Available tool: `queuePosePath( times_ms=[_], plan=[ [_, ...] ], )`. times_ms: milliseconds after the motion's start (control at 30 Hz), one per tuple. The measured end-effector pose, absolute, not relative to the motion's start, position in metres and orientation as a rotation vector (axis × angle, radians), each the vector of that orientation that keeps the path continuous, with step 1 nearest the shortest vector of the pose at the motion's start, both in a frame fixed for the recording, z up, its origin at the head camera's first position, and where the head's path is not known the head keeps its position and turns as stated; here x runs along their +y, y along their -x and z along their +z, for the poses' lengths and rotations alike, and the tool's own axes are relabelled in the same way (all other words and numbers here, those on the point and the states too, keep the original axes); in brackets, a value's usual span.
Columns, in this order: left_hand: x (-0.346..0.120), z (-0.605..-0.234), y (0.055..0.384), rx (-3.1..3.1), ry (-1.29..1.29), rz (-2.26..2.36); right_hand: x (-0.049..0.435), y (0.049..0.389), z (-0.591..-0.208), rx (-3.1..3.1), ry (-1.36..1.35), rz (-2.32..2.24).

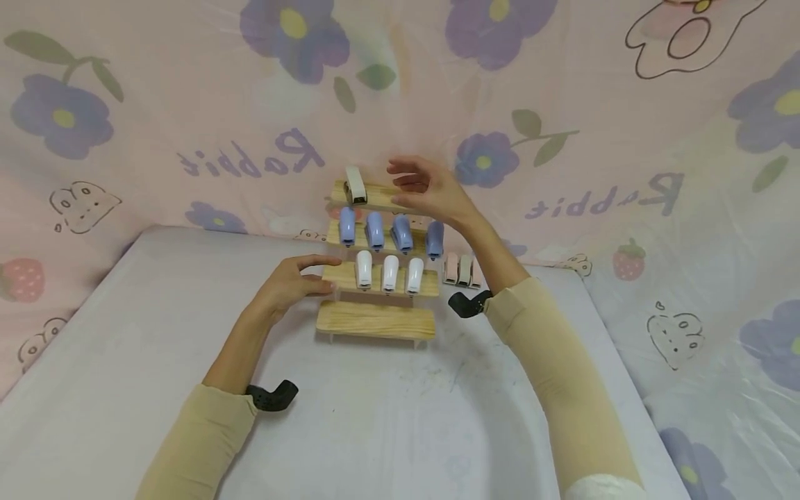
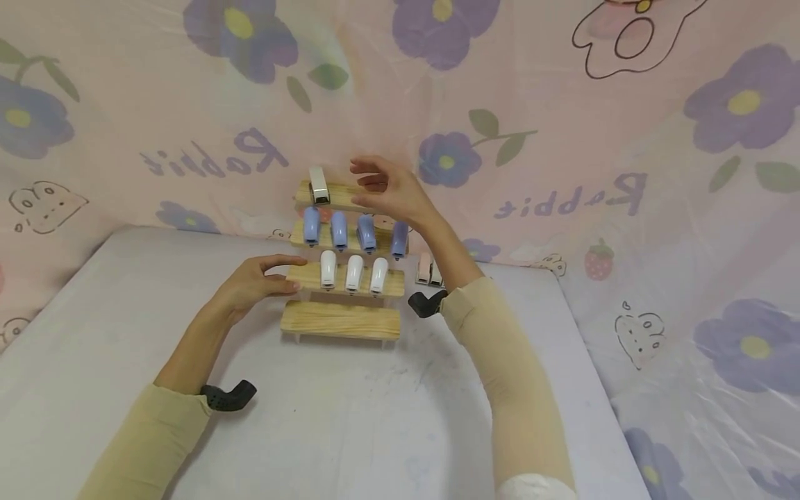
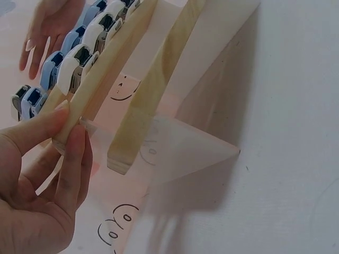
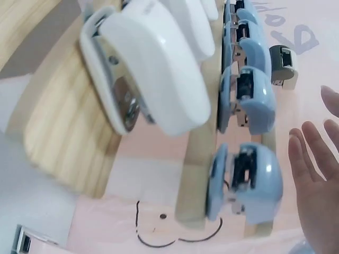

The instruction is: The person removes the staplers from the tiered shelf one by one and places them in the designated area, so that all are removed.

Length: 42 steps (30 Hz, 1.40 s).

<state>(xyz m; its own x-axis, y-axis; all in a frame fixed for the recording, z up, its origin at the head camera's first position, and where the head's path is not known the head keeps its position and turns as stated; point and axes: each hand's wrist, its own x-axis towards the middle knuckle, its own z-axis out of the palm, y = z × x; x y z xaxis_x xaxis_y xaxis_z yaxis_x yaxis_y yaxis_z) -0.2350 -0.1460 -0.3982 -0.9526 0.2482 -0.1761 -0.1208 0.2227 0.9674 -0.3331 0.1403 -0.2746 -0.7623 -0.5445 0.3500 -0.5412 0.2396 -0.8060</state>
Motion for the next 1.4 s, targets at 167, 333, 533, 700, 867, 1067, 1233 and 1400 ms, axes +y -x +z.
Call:
queuePosePath(
  times_ms=[167,333,533,700,867,1067,1233,1400],
  plan=[
    [-0.147,-0.396,0.233,2.197,-0.126,1.805,0.128,0.336,-0.274,2.43,1.101,-1.627],
    [-0.144,-0.396,0.232,2.187,-0.115,1.805,0.115,0.337,-0.276,2.443,1.127,-1.58],
    [-0.145,-0.397,0.234,2.203,-0.128,1.801,0.101,0.335,-0.269,2.512,1.12,-1.452],
    [-0.146,-0.399,0.236,2.186,-0.124,1.81,0.092,0.339,-0.268,2.478,1.087,-1.45],
    [-0.146,-0.398,0.237,2.168,-0.103,1.815,0.085,0.343,-0.27,2.445,1.059,-1.41],
    [-0.144,-0.397,0.238,2.16,-0.099,1.824,0.078,0.337,-0.266,2.396,1.099,-1.4],
    [-0.142,-0.397,0.239,2.17,-0.071,1.809,0.077,0.325,-0.258,2.438,1.1,-1.374],
    [-0.144,-0.398,0.238,2.17,-0.069,1.816,0.075,0.321,-0.258,2.484,1.084,-1.363]
  ],
)
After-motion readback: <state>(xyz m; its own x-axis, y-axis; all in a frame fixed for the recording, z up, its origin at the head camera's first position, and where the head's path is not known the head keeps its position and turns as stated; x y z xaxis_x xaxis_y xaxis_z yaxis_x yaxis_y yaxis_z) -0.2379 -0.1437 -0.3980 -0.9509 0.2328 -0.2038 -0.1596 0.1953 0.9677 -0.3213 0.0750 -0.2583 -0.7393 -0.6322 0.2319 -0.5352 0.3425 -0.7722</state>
